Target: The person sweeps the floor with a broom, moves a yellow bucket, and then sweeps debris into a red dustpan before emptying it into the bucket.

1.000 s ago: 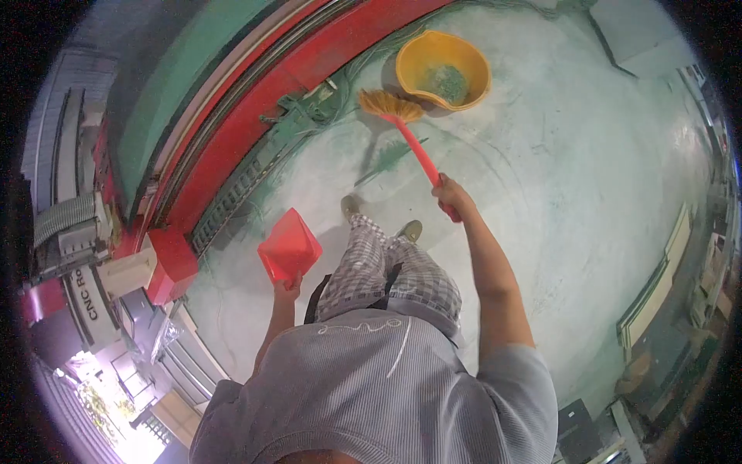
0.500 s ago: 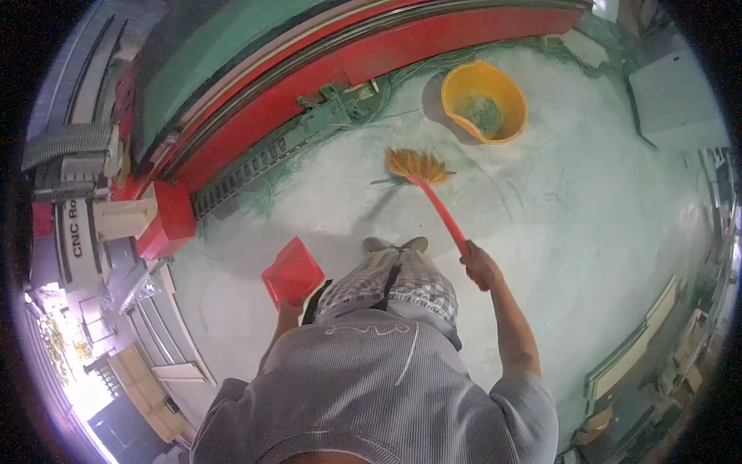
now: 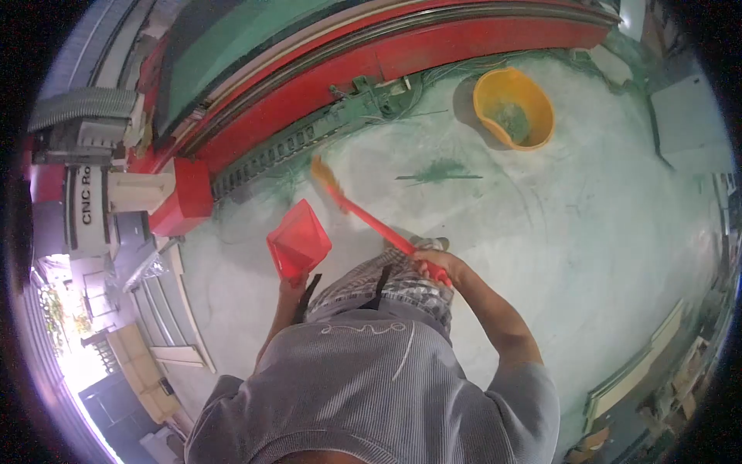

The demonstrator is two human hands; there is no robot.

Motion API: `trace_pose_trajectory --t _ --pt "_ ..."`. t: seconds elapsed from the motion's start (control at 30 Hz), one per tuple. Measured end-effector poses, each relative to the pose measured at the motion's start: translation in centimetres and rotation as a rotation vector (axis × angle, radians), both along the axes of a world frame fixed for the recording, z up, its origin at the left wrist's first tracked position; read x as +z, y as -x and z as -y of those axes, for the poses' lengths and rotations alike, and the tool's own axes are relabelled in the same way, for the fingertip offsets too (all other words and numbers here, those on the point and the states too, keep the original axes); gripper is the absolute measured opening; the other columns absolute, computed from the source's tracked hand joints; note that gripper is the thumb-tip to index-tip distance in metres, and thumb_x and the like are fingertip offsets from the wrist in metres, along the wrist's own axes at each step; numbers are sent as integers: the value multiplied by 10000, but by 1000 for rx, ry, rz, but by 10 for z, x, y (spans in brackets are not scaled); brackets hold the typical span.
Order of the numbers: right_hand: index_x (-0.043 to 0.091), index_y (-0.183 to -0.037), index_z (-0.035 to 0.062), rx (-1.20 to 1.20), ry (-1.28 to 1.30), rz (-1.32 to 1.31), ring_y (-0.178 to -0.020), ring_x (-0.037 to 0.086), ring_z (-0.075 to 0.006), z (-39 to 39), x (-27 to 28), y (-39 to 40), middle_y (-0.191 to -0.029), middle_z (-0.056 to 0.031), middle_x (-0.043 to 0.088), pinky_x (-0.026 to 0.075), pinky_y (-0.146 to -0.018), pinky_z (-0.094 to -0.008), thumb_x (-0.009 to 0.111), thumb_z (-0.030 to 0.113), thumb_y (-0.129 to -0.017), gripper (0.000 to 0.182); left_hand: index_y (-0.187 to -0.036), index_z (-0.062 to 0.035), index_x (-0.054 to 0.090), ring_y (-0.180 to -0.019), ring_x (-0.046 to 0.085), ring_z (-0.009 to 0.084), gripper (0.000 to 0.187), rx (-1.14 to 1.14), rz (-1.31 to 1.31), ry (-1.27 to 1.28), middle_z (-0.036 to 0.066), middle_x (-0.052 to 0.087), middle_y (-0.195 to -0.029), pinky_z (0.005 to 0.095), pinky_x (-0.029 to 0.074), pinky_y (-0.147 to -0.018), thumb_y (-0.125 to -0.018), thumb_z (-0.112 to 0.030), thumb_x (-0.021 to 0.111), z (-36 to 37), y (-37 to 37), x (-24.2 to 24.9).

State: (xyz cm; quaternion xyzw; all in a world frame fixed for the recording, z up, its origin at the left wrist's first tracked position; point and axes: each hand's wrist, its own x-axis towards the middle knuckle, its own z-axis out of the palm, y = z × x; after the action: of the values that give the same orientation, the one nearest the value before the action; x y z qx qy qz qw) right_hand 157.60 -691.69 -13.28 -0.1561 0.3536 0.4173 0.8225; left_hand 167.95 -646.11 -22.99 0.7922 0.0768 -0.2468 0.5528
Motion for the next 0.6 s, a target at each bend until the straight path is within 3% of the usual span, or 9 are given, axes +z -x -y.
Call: trace_pose_trajectory --t 0.03,0.07,0.13,0.2,0.33,0.37,0.43,0.57,0.6 --pt "431 -856 60 8 -35 34 -430 405 -45 -13 -8 -16 -582 20 426 345 -357 -168 505 131 -750 148 -1016 51 405 -911 479 273 387 260 -47 426 174 479 -1000 378 454 -768 -641 -6 483 -12 -6 -14" --pt "432 -791 63 16 -64 70 -430 406 -45 -24 -14 -32 -579 17 425 351 -357 -171 510 134 -752 112 -1027 34 403 -913 477 286 419 40 237 131 169 478 -993 389 447 -782 -622 -22 489 6 -3 26" --pt "413 -759 59 -17 -137 95 -432 408 -42 -46 -30 -55 -577 13 422 357 -365 -166 505 119 -753 110 -1015 14 419 -880 495 289 422 826 -417 830 153 496 -972 402 458 -760 -600 -23 489 -12 -15 35" --pt "394 -728 55 -44 -207 111 -433 409 -39 -47 -46 -68 -574 9 419 364 -372 -161 500 104 -754 119 -1006 7 426 -863 502 292 414 867 -409 776 141 505 -957 407 464 -748 -597 -19 479 -22 -15 47" --pt "382 -712 38 -287 -595 -213 -443 418 -38 10 -93 -99 -552 6 403 385 -397 -170 473 67 -749 103 -981 -1 445 -810 525 293 396 1051 -451 750 120 530 -912 414 478 -714 -585 -10 462 -48 -3 49" --pt "384 -705 38 -338 -601 -227 -444 421 -47 25 -95 -99 -547 6 403 387 -404 -177 473 65 -743 100 -981 -1 445 -810 525 293 396 1051 -449 746 120 530 -912 414 478 -714 -585 -10 462 -67 7 36" --pt "388 -685 35 -492 -622 -187 -446 426 -64 50 -91 -94 -536 2 403 389 -415 -184 468 63 -736 99 -994 0 436 -820 522 290 429 374 12 101 127 522 -933 434 474 -726 -565 3 446 -97 25 2" --pt "392 -675 30 -811 -721 -104 -442 432 -78 87 -83 -73 -549 -13 417 394 -416 -179 455 82 -751 112 -868 28 507 -734 550 256 242 366 -35 -43 135 556 -802 360 482 -654 -642 -58 501 -75 50 55" --pt "392 -675 30 -814 -722 -104 -442 432 -78 93 -84 -67 -549 -13 417 394 -416 -179 455 82 -751 112 -777 34 526 -666 552 238 191 126 58 -430 129 556 -719 333 464 -597 -674 -127 539 -47 48 93"
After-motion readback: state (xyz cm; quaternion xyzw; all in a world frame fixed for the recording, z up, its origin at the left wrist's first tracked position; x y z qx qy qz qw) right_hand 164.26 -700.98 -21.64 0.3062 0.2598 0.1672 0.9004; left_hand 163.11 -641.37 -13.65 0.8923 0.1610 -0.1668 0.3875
